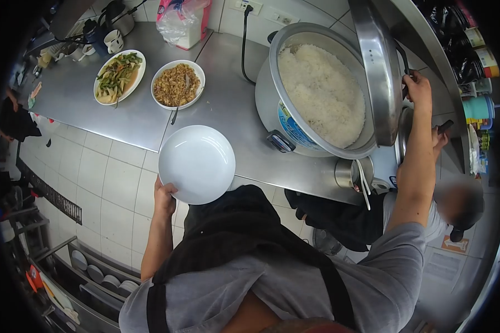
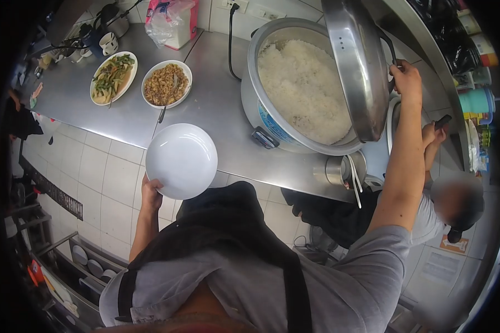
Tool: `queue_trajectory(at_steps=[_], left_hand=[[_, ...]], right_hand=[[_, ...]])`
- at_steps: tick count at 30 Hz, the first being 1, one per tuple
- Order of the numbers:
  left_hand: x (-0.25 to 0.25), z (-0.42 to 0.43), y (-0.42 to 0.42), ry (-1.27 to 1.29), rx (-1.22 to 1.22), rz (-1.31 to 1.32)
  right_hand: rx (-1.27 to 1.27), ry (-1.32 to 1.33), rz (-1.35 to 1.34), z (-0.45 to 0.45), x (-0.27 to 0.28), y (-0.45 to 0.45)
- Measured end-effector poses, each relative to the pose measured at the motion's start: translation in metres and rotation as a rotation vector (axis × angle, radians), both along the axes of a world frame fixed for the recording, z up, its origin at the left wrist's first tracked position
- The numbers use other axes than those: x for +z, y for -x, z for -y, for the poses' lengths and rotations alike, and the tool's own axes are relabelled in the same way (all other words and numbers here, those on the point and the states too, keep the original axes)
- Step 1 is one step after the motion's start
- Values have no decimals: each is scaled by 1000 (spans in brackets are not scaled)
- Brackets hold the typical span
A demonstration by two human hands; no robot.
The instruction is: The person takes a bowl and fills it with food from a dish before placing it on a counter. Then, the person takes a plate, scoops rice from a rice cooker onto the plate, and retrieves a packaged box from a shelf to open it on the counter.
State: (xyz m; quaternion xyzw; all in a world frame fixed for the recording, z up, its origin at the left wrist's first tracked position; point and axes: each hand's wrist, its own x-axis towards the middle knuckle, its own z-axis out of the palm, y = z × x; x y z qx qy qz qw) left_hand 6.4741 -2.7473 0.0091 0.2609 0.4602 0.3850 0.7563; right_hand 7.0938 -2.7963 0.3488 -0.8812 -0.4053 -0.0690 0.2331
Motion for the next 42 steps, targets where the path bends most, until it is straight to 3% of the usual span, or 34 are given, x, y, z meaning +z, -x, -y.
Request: queue_trajectory(at_steps=[7, 14, 22, 24, 32, 42], left_hand=[[-5, -10, 20, -58, 14, -31], [1, 8, 56, -4, 106, -45], [5, 24, 112, -5, 271, -84], [4, 27, 126, -10, 317, -61], [5, 45, 178, -23, 440, -116], [-23, 65, 246, -15, 526, -161]], right_hand=[[155, 33, 256, -1, -30, -33], [153, 142, 282, -34, -29, 87], [315, 148, 209, -89, -8, 236], [559, -12, 257, -109, -14, 270], [798, -20, 260, -182, -80, 395], [720, 124, 305, -207, -163, 429]])
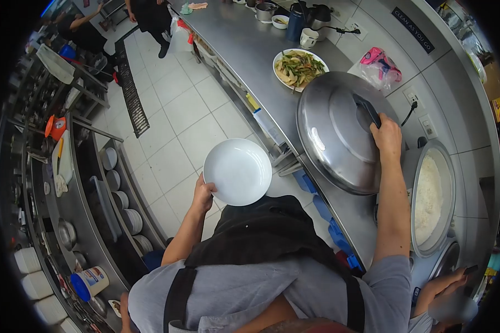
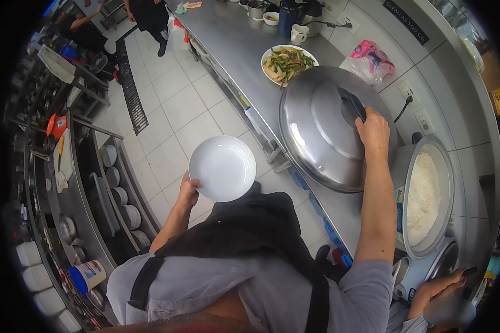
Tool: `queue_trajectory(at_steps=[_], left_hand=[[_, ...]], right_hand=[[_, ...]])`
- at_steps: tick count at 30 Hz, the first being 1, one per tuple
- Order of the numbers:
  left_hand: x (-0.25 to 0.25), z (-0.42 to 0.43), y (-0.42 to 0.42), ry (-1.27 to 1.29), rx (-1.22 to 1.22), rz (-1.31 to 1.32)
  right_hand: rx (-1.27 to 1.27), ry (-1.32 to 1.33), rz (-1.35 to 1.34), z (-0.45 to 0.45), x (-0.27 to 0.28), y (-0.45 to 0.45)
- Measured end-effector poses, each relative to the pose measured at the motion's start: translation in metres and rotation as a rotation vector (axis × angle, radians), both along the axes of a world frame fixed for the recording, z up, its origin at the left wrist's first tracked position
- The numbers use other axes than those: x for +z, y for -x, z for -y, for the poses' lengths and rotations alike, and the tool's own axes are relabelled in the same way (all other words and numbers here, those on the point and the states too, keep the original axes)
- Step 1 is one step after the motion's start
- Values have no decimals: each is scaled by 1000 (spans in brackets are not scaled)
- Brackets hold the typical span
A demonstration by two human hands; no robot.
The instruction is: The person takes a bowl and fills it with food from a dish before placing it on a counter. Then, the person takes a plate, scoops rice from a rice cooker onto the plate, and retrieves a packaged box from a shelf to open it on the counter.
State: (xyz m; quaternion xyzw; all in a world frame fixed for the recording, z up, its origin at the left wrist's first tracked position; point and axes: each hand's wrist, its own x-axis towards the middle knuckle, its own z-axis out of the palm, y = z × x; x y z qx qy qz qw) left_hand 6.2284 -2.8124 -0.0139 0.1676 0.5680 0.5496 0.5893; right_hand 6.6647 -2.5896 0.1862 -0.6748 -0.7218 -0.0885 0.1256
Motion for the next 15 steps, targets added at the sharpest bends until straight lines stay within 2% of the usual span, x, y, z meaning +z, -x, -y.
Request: queue_trajectory(at_steps=[8, 12, 14, 15], left_hand=[[1, -13, 14, -7, -10, -4], [-4, -17, 11, -14, -47, -6], [-22, -15, 12, 64, -45, -64], [-26, -15, 10, 77, -37, -102]], right_hand=[[-260, 83, -89, 8, -47, -31], [-226, 48, -96, 4, -70, -49], [-180, -23, -144, 1, -89, -59], [-234, 58, -173, 2, -80, -49]])
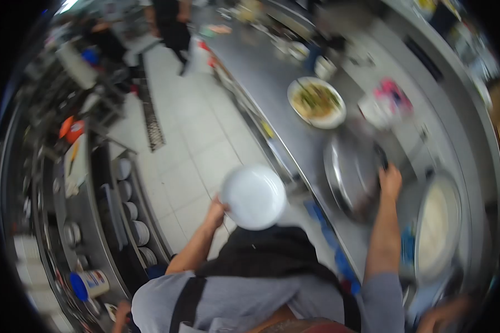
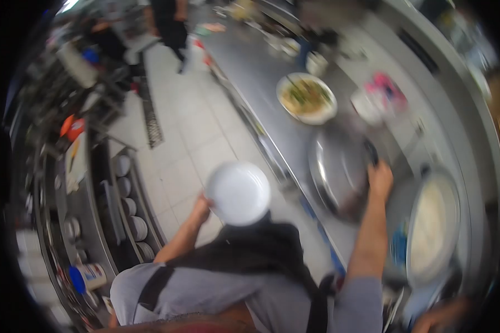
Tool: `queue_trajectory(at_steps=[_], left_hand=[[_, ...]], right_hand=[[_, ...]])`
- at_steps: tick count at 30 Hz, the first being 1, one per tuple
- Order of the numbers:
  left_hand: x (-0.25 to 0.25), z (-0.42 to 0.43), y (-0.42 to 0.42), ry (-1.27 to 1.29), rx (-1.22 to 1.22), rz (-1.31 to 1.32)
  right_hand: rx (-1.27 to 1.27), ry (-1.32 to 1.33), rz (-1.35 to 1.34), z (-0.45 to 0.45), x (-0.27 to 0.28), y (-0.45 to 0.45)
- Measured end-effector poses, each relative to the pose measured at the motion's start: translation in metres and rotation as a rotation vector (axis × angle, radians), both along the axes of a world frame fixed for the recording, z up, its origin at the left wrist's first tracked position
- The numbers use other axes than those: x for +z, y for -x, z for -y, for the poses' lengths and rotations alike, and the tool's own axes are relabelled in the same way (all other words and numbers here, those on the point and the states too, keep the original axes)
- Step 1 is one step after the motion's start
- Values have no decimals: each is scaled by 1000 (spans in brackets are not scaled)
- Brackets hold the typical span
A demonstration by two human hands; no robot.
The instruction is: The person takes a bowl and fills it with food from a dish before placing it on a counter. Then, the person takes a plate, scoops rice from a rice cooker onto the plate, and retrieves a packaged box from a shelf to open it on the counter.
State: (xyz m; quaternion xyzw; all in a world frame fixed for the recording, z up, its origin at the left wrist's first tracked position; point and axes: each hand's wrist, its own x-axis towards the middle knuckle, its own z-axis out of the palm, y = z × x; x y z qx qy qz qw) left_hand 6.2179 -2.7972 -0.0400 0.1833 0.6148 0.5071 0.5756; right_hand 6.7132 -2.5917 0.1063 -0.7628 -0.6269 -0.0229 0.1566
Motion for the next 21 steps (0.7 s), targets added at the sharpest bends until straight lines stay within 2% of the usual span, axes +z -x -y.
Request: queue_trajectory(at_steps=[2, 5, 10, 12, 15, 19, 21], left_hand=[[2, 2, -4, -9, 13, -20], [24, 5, -5, -39, -38, 52], [17, 13, 0, -39, -37, -15], [11, 15, -2, -73, 70, -9], [25, 16, -3, -33, 93, 19], [23, 16, -4, -49, 87, -11], [34, 13, -3, -5, -15, -51]], right_hand=[[59, -101, -23, -8, -24, -8], [62, -50, 8, -21, -39, -16], [57, -29, 35, -19, -36, -1], [54, -22, 45, -22, -39, 1], [41, 1, 43, -21, -38, 9], [44, 7, 32, -23, -45, 14], [35, 34, 27, -22, -45, 19]])
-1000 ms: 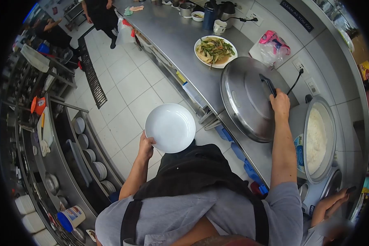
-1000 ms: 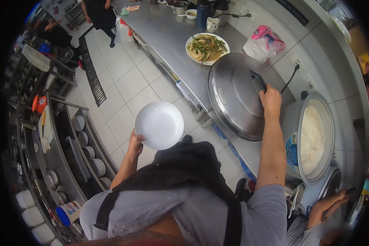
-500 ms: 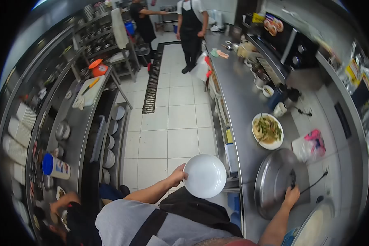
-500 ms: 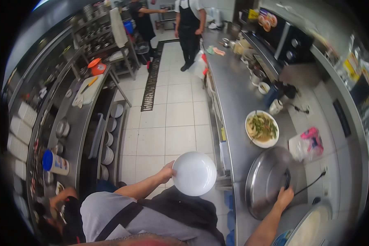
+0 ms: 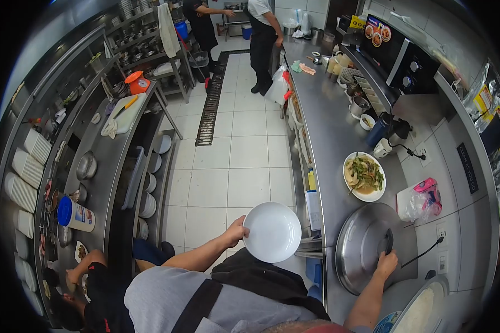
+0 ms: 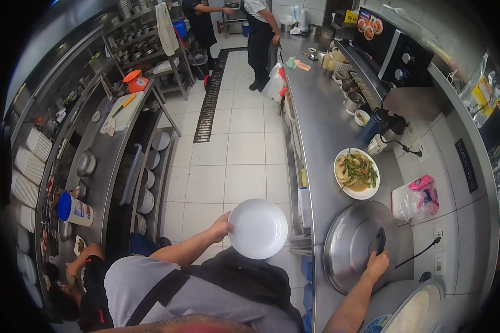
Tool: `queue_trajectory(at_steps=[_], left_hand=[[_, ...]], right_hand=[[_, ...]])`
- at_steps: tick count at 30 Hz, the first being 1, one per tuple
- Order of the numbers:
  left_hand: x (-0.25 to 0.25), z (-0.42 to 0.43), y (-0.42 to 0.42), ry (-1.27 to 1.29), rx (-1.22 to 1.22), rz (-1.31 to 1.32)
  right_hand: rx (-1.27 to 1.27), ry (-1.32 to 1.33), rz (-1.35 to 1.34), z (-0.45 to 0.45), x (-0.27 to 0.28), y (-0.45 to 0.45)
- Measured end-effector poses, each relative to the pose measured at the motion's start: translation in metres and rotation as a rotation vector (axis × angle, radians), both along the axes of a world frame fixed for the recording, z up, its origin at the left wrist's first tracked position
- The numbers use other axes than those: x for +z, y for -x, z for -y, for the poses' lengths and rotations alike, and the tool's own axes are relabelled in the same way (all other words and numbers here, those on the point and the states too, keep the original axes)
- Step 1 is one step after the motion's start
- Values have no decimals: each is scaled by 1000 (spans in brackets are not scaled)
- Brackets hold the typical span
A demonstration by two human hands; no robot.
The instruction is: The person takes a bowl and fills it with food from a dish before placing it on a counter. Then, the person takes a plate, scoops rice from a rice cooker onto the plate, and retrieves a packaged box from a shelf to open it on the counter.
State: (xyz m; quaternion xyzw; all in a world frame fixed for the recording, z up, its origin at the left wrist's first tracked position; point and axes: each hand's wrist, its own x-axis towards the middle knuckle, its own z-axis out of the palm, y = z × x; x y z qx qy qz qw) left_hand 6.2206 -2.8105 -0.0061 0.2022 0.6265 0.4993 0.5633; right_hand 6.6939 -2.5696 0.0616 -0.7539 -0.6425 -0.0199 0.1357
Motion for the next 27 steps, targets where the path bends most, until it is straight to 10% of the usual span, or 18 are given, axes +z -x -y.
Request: queue_trajectory(at_steps=[23, 27], left_hand=[[-8, -26, -7, -32, 34, 97], [-18, -37, 7, -34, -36, 145]], right_hand=[[-156, 104, -11, 4, -17, 7], [-162, -242, -166, 29, -19, 29]])
